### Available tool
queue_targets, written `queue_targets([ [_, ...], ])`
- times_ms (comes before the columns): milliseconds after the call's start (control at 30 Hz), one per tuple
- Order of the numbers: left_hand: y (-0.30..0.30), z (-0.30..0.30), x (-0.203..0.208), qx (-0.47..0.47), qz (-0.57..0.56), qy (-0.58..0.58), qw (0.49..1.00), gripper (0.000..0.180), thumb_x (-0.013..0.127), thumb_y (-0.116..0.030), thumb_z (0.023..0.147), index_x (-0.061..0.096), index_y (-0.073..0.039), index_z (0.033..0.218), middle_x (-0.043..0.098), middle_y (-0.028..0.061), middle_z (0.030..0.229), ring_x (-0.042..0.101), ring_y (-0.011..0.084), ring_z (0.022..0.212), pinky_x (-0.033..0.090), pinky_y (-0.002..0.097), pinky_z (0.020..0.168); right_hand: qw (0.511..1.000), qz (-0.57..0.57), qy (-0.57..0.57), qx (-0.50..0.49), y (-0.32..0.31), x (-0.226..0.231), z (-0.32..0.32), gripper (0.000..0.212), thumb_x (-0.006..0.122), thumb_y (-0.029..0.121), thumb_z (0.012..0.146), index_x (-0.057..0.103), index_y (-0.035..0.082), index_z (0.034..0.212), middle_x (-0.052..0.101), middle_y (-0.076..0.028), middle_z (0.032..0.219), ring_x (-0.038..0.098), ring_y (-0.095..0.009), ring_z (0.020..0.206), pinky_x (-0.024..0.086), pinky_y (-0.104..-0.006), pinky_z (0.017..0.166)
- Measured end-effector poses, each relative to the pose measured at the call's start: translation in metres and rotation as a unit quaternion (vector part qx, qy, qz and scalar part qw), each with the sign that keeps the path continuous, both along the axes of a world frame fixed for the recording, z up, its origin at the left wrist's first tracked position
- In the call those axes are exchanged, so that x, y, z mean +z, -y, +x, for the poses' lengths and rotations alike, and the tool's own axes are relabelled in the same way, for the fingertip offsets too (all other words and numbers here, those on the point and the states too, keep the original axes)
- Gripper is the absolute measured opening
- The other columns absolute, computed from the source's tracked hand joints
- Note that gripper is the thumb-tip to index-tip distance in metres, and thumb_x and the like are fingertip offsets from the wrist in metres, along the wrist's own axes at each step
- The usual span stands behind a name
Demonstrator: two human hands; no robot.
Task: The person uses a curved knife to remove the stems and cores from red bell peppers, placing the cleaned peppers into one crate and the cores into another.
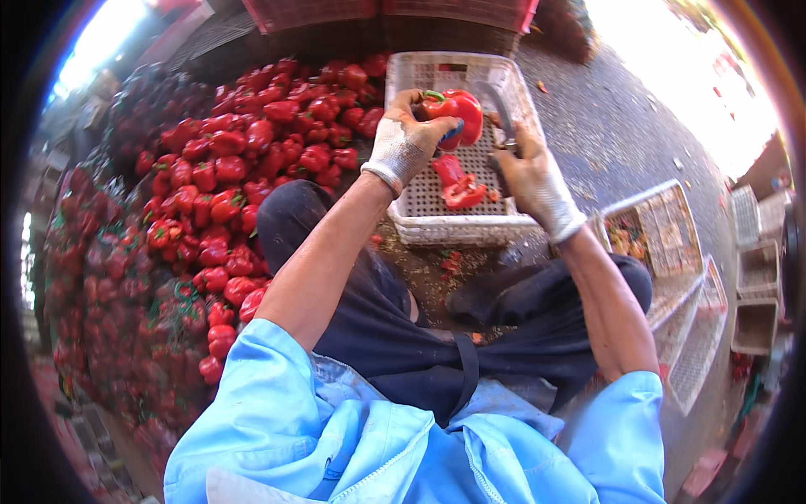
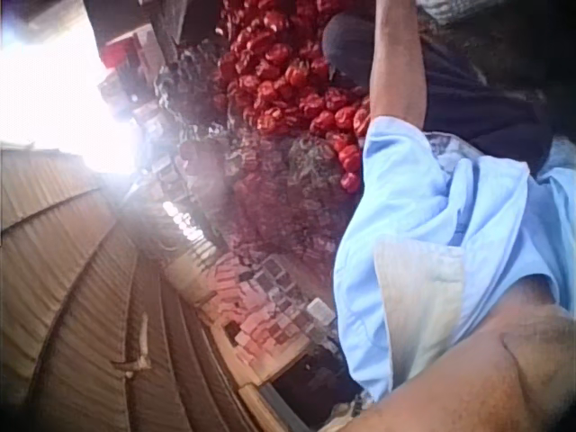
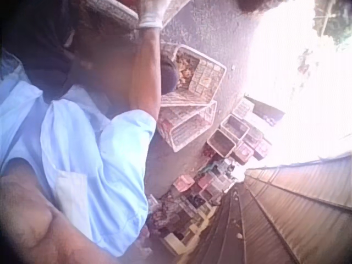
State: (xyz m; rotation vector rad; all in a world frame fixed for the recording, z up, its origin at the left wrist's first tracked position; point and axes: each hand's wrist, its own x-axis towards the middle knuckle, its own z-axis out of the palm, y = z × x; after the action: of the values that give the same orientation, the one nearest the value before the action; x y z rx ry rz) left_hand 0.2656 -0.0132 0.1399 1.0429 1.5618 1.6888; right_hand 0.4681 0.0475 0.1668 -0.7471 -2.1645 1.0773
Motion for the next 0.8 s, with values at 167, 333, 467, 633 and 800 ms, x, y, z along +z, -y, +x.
queue_targets([
  [167,-0.01,0.016,-0.014,0.046,0.009,-0.078,0.996,0.063,0.088,-0.02,0.074,0.054,0.004,0.12,0.071,0.0154,0.099,0.07,0.0224,0.09,0.057,0.0328,0.082,0.999,-0.043,0.026,-0.014,0.031,0.017,-0.01,0.055,0.059,0.011,0.092,0.05,-0.007,0.143,0.067,-0.024,0.126,0.064,-0.028,0.117,0.047,-0.0362,0.104],
  [333,-0.01,0.009,-0.003,0.063,0.004,-0.132,0.989,0.06,0.085,-0.019,0.075,0.051,0.004,0.118,0.071,0.0191,0.096,0.072,0.0278,0.088,0.057,0.0372,0.081,0.99,-0.117,0.009,-0.08,0.038,0.011,-0.029,0.06,0.058,0.01,0.093,0.044,-0.001,0.15,0.068,-0.023,0.125,0.066,-0.027,0.115,0.05,-0.0367,0.099],
  [467,-0.001,0.011,-0.007,0.092,0.004,-0.184,0.979,0.054,0.08,-0.018,0.076,0.049,0.003,0.115,0.07,0.0251,0.093,0.073,0.0363,0.087,0.057,0.0422,0.078,0.996,-0.028,0.023,-0.078,0.032,-0.022,-0.042,0.062,0.054,0.005,0.096,0.037,0.003,0.156,0.066,-0.023,0.125,0.066,-0.029,0.116,0.05,-0.0371,0.099],
  [633,-0.008,0.003,-0.029,0.14,0.023,-0.21,0.967,0.05,0.08,-0.015,0.079,0.049,0.002,0.114,0.069,0.0223,0.089,0.073,0.0324,0.077,0.058,0.0401,0.07,0.993,-0.006,0.069,-0.093,0.017,-0.071,-0.058,0.062,0.051,0.002,0.098,0.033,0.003,0.157,0.067,-0.029,0.117,0.069,-0.038,0.105,0.054,-0.0435,0.09],
  [800,-0.014,-0.02,-0.02,0.129,-0.015,0.198,0.972,0.04,0.079,-0.012,0.086,0.05,0.0,0.112,0.068,0.0118,0.089,0.069,0.0163,0.064,0.057,0.0315,0.049,0.961,0.063,0.251,-0.097,0.024,-0.118,-0.034,0.053,0.055,0.009,0.098,0.044,0.003,0.15,0.072,-0.026,0.099,0.072,-0.038,0.084,0.057,-0.0494,0.079],
])
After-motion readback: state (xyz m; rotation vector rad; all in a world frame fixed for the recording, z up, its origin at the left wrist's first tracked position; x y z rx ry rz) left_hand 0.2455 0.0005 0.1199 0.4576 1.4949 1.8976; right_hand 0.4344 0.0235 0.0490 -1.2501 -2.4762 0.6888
